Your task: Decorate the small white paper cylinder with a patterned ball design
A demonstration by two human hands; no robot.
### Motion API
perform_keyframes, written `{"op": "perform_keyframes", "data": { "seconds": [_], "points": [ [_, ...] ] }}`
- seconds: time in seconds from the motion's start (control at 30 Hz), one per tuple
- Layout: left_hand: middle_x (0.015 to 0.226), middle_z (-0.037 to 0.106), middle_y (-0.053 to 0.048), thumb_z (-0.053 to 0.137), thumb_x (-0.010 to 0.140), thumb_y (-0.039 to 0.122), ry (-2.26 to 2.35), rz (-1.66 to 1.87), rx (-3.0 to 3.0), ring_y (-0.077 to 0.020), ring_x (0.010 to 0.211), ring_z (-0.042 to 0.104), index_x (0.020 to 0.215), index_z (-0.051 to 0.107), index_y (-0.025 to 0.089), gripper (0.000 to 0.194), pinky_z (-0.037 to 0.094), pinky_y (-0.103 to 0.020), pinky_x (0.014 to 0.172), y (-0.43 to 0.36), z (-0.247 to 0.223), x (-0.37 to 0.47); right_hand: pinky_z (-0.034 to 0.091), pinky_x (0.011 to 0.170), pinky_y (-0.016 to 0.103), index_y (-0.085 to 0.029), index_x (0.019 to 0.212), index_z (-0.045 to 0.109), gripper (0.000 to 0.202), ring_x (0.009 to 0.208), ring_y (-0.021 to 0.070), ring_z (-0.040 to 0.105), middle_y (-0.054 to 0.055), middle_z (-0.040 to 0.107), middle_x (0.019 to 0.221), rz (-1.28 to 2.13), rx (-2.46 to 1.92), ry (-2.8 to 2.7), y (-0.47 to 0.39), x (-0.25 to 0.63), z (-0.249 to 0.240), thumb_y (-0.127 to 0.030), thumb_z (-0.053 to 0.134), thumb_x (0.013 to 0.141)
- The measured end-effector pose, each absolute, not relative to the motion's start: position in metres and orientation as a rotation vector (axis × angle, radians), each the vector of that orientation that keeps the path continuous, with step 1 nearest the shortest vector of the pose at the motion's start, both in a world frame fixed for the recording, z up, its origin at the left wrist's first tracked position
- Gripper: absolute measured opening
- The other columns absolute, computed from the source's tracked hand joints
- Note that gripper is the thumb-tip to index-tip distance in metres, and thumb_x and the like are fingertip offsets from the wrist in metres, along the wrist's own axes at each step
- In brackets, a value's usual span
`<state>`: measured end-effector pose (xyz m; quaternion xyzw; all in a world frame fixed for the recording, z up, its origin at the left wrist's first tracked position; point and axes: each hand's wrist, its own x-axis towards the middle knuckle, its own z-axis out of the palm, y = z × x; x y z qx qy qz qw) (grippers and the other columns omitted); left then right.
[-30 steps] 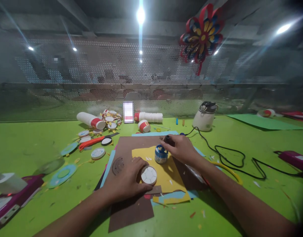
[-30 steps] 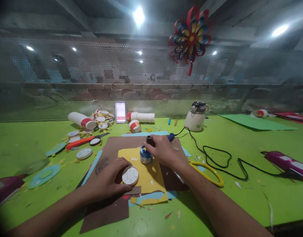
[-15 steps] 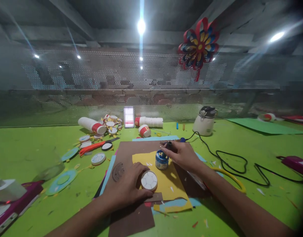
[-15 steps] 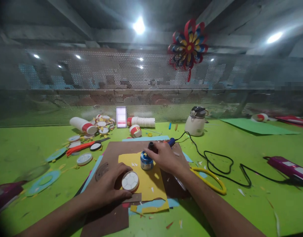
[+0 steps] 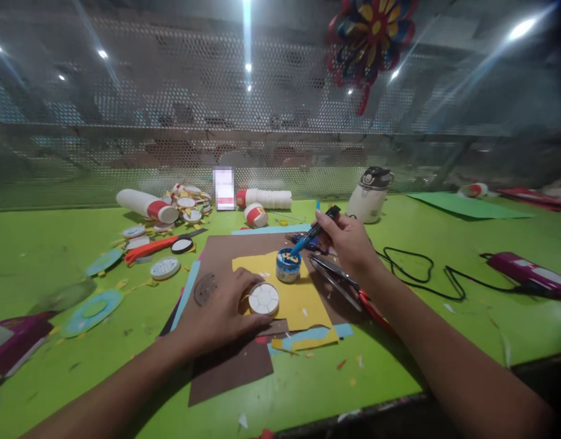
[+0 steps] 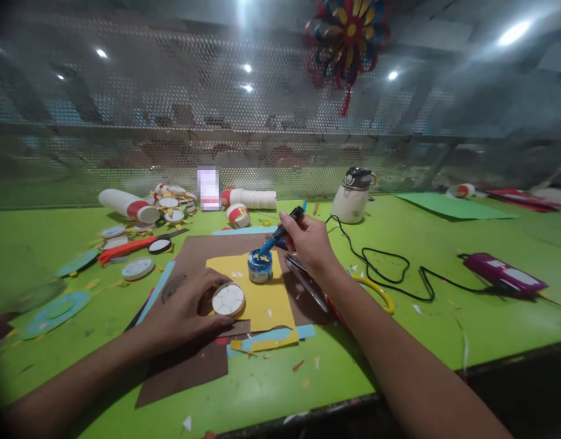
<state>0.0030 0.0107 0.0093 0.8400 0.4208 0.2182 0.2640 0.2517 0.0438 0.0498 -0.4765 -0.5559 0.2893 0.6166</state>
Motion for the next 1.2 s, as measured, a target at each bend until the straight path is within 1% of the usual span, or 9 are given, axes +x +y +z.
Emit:
{"op": "perform_keyframes", "data": {
  "seconds": [0.1, 0.23, 0.4, 0.57, 0.7, 0.87, 0.93, 1.03, 1.2],
  "points": [
    [0.113, 0.062, -0.007, 0.07, 0.076, 0.033, 1.147, 0.593, 2.275, -0.0261, 0.103, 0.06, 0.111, 0.055, 0.019, 0.04, 0.049, -0.041, 0.089, 0.009, 0.01, 0.003, 0.03, 0.04, 0.023, -0.019, 0.061, 0.054, 0.047, 0.039, 0.0072, 0.039, -0.005, 0.047, 0.045, 0.676, -1.091, -1.255, 0.045, 0.25, 0.047, -0.062, 0.068, 0.074],
    [0.119, 0.063, -0.009, 0.068, 0.078, 0.035, 1.164, 0.63, 2.251, -0.0273, 0.11, 0.059, 0.118, 0.053, 0.019, 0.046, 0.048, -0.042, 0.094, 0.008, 0.009, 0.002, 0.032, 0.042, 0.023, -0.018, 0.06, 0.054, 0.049, 0.04, 0.0071, 0.041, -0.005, 0.048, 0.045, 0.682, -1.121, -1.275, 0.043, 0.249, 0.048, -0.062, 0.069, 0.074],
    [0.119, 0.064, -0.009, 0.069, 0.078, 0.041, 1.175, 0.671, 2.23, -0.0272, 0.11, 0.06, 0.117, 0.054, 0.02, 0.047, 0.048, -0.043, 0.095, 0.01, 0.008, 0.003, 0.028, 0.042, 0.023, -0.016, 0.053, 0.055, 0.049, 0.041, 0.0071, 0.04, -0.003, 0.05, 0.043, 0.724, -1.178, -1.412, 0.035, 0.247, 0.052, -0.058, 0.079, 0.065],
    [0.117, 0.065, -0.008, 0.071, 0.077, 0.04, 1.164, 0.71, 2.232, -0.0258, 0.107, 0.061, 0.116, 0.056, 0.02, 0.047, 0.049, -0.042, 0.093, 0.012, 0.007, 0.002, 0.028, 0.043, 0.024, -0.017, 0.057, 0.056, 0.045, 0.042, 0.0073, 0.039, -0.004, 0.048, 0.045, 0.73, -1.154, -1.446, 0.037, 0.252, 0.053, -0.056, 0.071, 0.075],
    [0.116, 0.065, -0.008, 0.071, 0.076, 0.041, 1.171, 0.713, 2.26, -0.0267, 0.106, 0.061, 0.115, 0.057, 0.019, 0.047, 0.049, -0.043, 0.092, 0.012, 0.008, 0.003, 0.032, 0.046, 0.024, -0.019, 0.062, 0.053, 0.037, 0.044, 0.0083, 0.041, -0.005, 0.047, 0.048, 0.692, -1.147, -1.469, 0.041, 0.257, 0.052, -0.047, 0.064, 0.082],
    [0.113, 0.067, -0.008, 0.071, 0.076, 0.04, 1.171, 0.699, 2.248, -0.0271, 0.103, 0.063, 0.112, 0.058, 0.019, 0.044, 0.051, -0.042, 0.089, 0.011, 0.01, 0.004, 0.039, 0.056, 0.026, -0.016, 0.071, 0.064, 0.015, 0.056, 0.0118, 0.051, -0.002, 0.058, 0.06, 0.702, -1.164, -1.679, 0.035, 0.253, 0.053, -0.029, 0.072, 0.074],
    [0.113, 0.067, -0.008, 0.071, 0.075, 0.041, 1.18, 0.695, 2.252, -0.0276, 0.103, 0.062, 0.112, 0.058, 0.019, 0.045, 0.051, -0.043, 0.09, 0.011, 0.01, 0.004, 0.041, 0.058, 0.027, -0.016, 0.078, 0.068, 0.012, 0.06, 0.0132, 0.054, -0.001, 0.061, 0.064, 0.734, -1.158, -1.763, 0.032, 0.251, 0.055, -0.025, 0.072, 0.072],
    [0.114, 0.067, -0.008, 0.069, 0.077, 0.042, 1.178, 0.692, 2.259, -0.0274, 0.103, 0.062, 0.113, 0.059, 0.02, 0.043, 0.051, -0.043, 0.09, 0.01, 0.01, 0.005, 0.043, 0.059, 0.027, -0.015, 0.085, 0.067, 0.015, 0.06, 0.0128, 0.054, 0.0, 0.062, 0.066, 0.788, -1.1, -1.751, 0.031, 0.253, 0.057, -0.025, 0.069, 0.074],
    [0.114, 0.066, -0.009, 0.069, 0.077, 0.042, 1.178, 0.676, 2.227, -0.0273, 0.104, 0.062, 0.113, 0.059, 0.02, 0.044, 0.051, -0.043, 0.089, 0.008, 0.012, 0.006, 0.043, 0.054, 0.026, -0.014, 0.076, 0.065, 0.016, 0.053, 0.0108, 0.052, -0.001, 0.06, 0.06, 0.848, -1.02, -1.548, 0.035, 0.26, 0.059, -0.03, 0.068, 0.076]
  ]
}}
